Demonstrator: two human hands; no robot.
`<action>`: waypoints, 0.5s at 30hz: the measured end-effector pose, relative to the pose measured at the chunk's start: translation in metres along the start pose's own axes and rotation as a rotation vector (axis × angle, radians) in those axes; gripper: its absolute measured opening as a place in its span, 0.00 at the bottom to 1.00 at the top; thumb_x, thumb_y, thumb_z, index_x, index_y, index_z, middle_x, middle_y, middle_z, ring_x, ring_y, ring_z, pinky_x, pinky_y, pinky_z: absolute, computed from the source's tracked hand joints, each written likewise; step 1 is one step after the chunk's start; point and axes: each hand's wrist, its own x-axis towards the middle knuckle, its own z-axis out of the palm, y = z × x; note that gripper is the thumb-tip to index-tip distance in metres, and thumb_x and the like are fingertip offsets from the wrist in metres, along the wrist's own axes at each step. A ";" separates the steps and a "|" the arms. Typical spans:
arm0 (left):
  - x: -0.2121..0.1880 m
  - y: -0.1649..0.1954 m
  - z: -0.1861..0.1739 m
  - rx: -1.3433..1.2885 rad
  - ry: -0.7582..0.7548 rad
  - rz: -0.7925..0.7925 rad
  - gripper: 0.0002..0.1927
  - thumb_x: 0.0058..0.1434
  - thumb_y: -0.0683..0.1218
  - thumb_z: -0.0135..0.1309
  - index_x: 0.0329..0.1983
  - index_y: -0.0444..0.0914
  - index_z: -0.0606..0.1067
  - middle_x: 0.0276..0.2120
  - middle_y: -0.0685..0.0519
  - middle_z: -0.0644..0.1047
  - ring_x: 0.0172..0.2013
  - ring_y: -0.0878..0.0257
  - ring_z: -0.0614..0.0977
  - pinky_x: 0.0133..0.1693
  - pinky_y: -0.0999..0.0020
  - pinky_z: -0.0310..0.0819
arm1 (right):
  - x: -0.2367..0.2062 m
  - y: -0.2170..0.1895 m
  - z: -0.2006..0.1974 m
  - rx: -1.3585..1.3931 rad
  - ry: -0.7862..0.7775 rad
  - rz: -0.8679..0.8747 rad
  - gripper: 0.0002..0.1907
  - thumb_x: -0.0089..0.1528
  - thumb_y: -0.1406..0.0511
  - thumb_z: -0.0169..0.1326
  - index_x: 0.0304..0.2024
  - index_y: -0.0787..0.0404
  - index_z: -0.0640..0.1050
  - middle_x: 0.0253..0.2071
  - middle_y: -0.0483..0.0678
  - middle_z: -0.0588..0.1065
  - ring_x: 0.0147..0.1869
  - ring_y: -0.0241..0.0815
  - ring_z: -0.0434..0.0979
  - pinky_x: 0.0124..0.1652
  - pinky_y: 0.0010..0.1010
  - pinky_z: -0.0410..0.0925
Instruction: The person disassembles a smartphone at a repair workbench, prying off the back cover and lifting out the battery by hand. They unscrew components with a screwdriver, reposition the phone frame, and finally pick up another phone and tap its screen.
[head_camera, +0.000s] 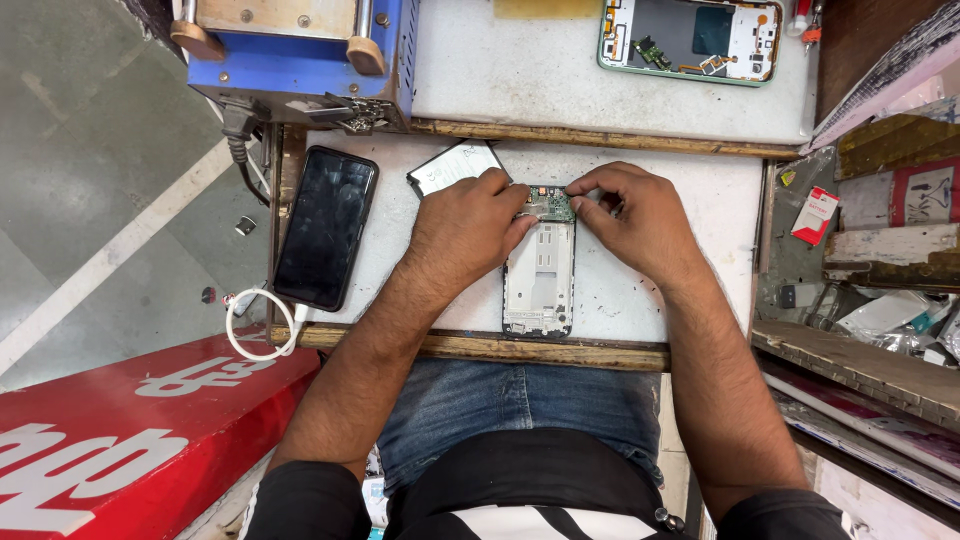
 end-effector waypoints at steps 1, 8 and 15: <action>0.000 0.000 0.001 0.006 -0.002 0.004 0.19 0.64 0.57 0.60 0.50 0.40 0.79 0.40 0.50 0.76 0.38 0.59 0.84 0.34 0.62 0.82 | 0.000 0.000 0.000 -0.008 -0.003 0.001 0.08 0.62 0.65 0.64 0.45 0.58 0.84 0.41 0.46 0.81 0.37 0.36 0.78 0.38 0.27 0.73; -0.001 0.001 0.005 0.026 0.084 0.073 0.24 0.60 0.55 0.61 0.56 0.40 0.78 0.45 0.50 0.75 0.38 0.60 0.84 0.32 0.65 0.82 | -0.002 -0.003 -0.001 0.000 -0.030 -0.034 0.19 0.55 0.61 0.71 0.47 0.58 0.83 0.44 0.47 0.79 0.36 0.36 0.77 0.37 0.28 0.74; 0.001 0.003 0.008 0.131 0.042 0.094 0.21 0.62 0.55 0.60 0.56 0.44 0.79 0.49 0.49 0.75 0.37 0.62 0.83 0.28 0.69 0.82 | -0.001 -0.002 -0.001 -0.068 -0.062 -0.053 0.25 0.50 0.60 0.74 0.47 0.58 0.83 0.46 0.47 0.79 0.37 0.36 0.76 0.37 0.28 0.74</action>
